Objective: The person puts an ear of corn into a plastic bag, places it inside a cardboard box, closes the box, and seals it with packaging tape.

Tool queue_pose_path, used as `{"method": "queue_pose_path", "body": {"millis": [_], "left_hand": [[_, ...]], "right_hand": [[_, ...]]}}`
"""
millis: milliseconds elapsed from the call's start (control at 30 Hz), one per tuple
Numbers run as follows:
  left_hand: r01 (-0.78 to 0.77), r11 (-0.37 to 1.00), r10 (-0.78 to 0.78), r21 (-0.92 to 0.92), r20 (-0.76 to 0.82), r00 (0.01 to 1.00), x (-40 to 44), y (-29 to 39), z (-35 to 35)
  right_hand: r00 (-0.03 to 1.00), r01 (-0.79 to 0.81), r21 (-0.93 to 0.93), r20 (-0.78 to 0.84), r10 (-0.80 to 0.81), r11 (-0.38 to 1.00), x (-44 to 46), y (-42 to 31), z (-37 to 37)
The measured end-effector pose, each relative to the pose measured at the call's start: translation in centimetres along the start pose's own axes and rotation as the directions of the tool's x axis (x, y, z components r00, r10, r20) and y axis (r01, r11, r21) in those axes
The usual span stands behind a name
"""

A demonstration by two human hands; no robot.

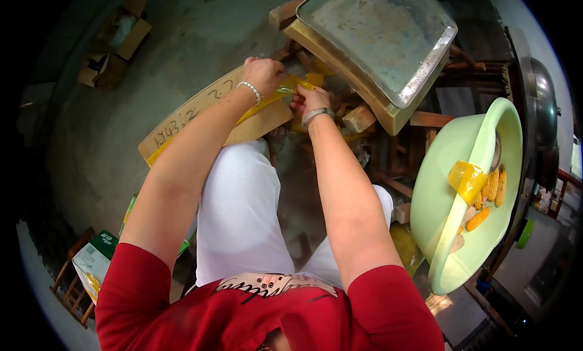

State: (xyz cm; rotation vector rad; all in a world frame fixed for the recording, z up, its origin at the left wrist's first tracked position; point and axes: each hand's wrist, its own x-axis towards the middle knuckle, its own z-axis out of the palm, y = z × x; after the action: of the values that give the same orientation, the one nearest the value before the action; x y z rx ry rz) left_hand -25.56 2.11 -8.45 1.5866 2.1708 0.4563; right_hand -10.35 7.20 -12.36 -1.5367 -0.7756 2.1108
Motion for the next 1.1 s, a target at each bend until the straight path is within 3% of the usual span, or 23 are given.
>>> {"method": "queue_pose_path", "body": {"millis": [233, 433, 633, 733, 833, 1100], "left_hand": [[-0.010, 0.989, 0.002, 0.150, 0.054, 0.999, 0.8, 0.3, -0.2], [-0.056, 0.973, 0.033, 0.224, 0.107, 0.994, 1.8, 0.6, -0.6], [-0.057, 0.971, 0.002, 0.233, 0.232, 0.973, 3.4, 1.0, -1.1], [-0.039, 0.967, -0.075, 0.252, 0.425, 0.902, 4.3, 1.7, -2.0], [-0.082, 0.975, -0.031, 0.207, 0.494, 0.869, 4.7, 1.8, -2.5], [-0.077, 0.984, -0.008, 0.158, 0.475, 0.880, 5.3, 0.7, -0.9]], "right_hand": [[1.000, -0.020, -0.061, -0.020, 0.019, 0.998, 0.9, 0.4, -0.1], [0.982, -0.176, -0.056, -0.072, 0.172, 0.983, 1.8, 0.3, 0.1], [0.983, -0.162, -0.071, -0.096, 0.155, 0.984, 2.5, 1.0, 0.4], [0.977, -0.195, -0.064, -0.103, 0.188, 0.979, 3.6, 1.7, 0.1], [0.974, -0.201, 0.032, -0.097, 0.203, 0.979, 4.1, 2.3, 0.0], [0.971, -0.234, 0.045, -0.034, 0.236, 0.971, 5.0, 3.1, -0.5]]}}
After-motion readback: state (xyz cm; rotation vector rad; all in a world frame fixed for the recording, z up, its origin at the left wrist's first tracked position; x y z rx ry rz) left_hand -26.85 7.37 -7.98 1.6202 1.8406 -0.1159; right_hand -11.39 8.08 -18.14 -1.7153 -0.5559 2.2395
